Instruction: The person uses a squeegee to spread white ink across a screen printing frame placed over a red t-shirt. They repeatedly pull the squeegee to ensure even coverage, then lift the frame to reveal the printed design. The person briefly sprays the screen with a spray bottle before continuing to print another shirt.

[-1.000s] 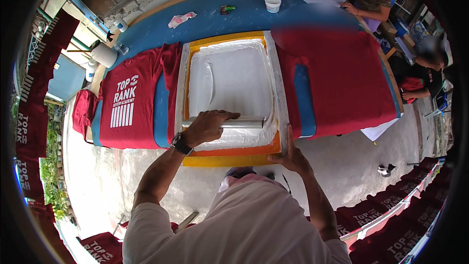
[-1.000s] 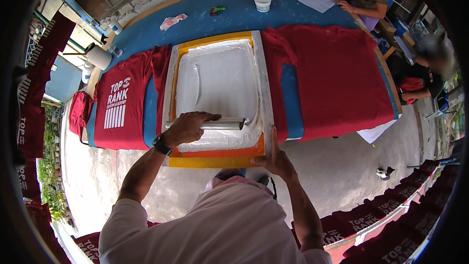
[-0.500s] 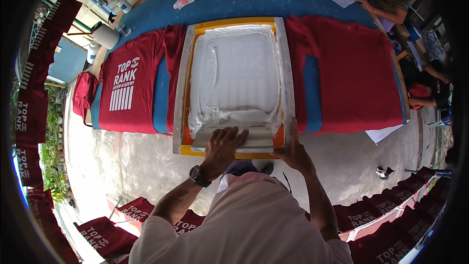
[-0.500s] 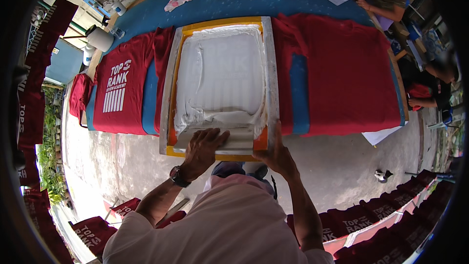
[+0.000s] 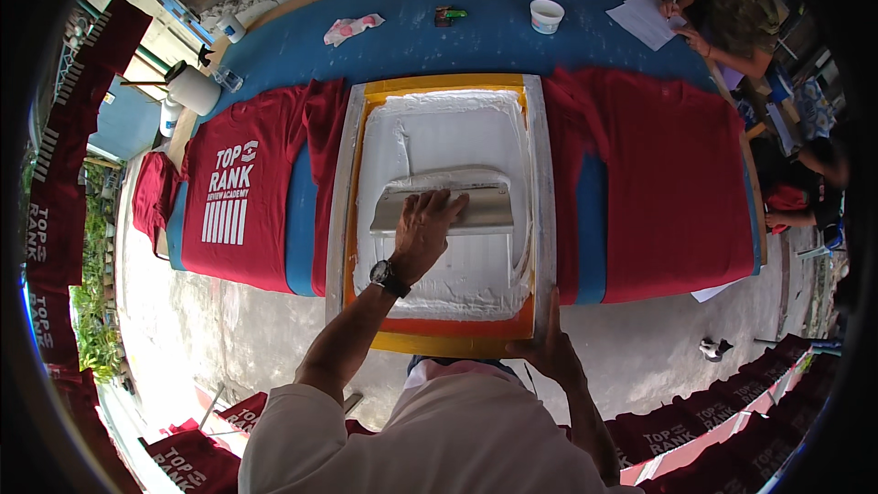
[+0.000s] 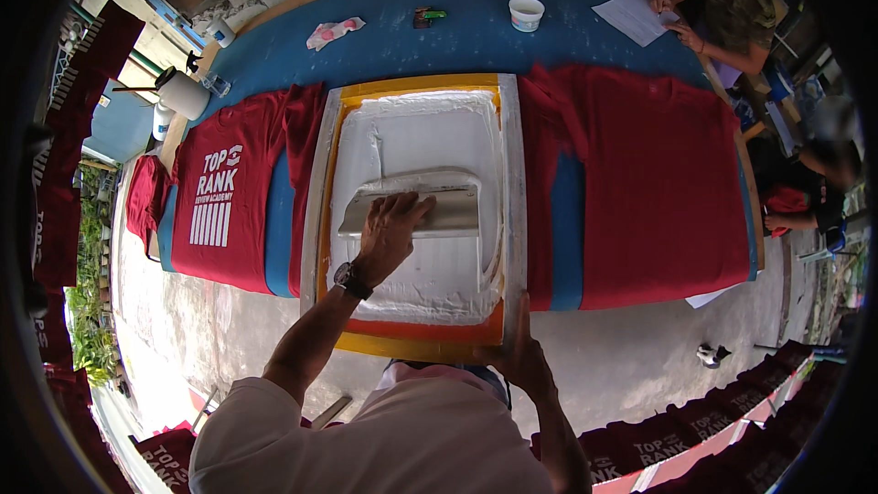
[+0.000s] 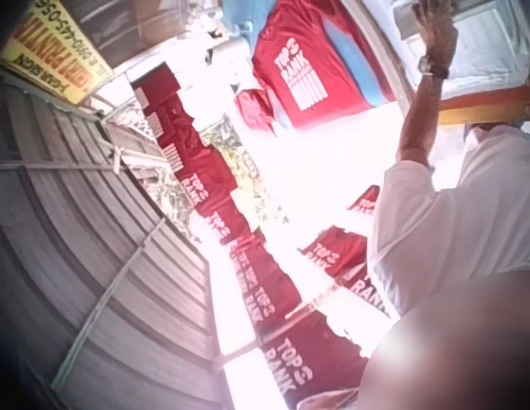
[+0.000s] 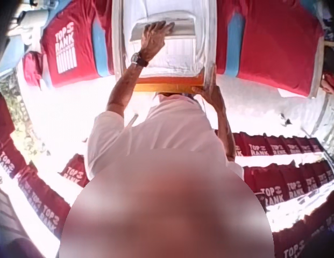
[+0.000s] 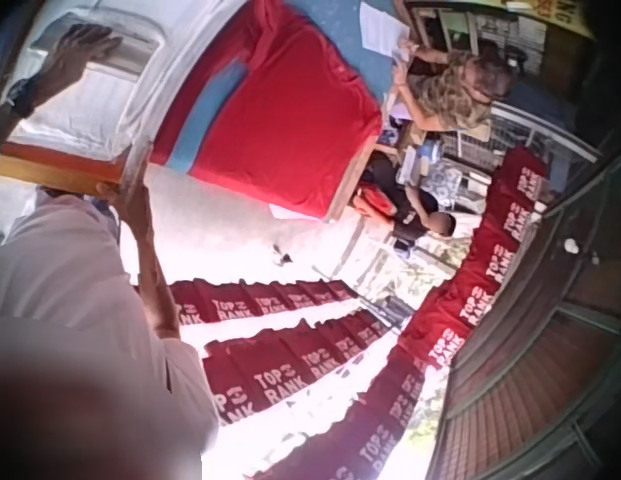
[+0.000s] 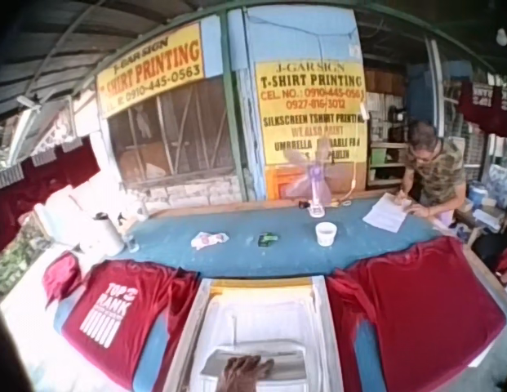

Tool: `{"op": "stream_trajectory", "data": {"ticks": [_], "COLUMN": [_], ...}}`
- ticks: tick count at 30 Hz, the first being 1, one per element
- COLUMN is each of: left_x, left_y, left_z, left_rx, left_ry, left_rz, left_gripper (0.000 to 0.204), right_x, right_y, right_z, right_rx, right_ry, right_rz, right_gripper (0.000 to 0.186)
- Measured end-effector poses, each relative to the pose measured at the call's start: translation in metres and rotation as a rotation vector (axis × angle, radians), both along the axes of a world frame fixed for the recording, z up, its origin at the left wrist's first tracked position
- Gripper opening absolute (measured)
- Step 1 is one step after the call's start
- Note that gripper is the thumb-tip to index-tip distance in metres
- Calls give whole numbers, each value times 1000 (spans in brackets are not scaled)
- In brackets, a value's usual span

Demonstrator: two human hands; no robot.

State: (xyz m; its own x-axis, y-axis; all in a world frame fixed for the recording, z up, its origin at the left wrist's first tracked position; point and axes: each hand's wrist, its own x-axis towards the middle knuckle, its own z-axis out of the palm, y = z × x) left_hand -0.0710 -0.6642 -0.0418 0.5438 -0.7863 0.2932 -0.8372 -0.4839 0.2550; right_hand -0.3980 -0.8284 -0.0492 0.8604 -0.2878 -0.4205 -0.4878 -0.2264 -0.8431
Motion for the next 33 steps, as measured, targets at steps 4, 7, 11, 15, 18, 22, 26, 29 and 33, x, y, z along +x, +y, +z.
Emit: {"op": "stream_trajectory", "data": {"ticks": [4, 7, 11, 15, 18, 22, 26, 29, 33], "left_x": [83, 128, 161, 176, 196, 216, 211, 185, 125], "left_y": [-42, -66, -67, -60, -69, -85, -84, -72, -42], "left_z": [-7, 0, 31, 52, 50, 31, 18, 16, 17], "left_rx": [-64, -17, 106, 63, 104, 211, 219, 234, 258], "left_ry": [-70, -60, 84, 114, 86, 57, 115, 132, 128], "left_rz": [-32, -42, -107, -131, -150, -160, -170, -157, -157], "left_gripper": [59, 54, 59, 61, 63, 70, 73, 72, 70], "right_x": [0, 2, 3, 5, 5, 3, -1, -1, -3], "right_y": [1, 1, 0, 0, 1, 2, 2, 2, 1], "right_z": [-1, 3, 7, 5, 4, 3, -1, -9, -16], "right_rx": [-62, -78, -67, -65, -71, -115, -142, -177, -168], "right_ry": [15, 63, 84, 149, 12, 48, 51, -79, -112], "right_rz": [-5, 1, -4, -6, -19, -2, 7, 0, 13], "right_gripper": [151, 150, 146, 149, 151, 152, 152, 152, 149]}}
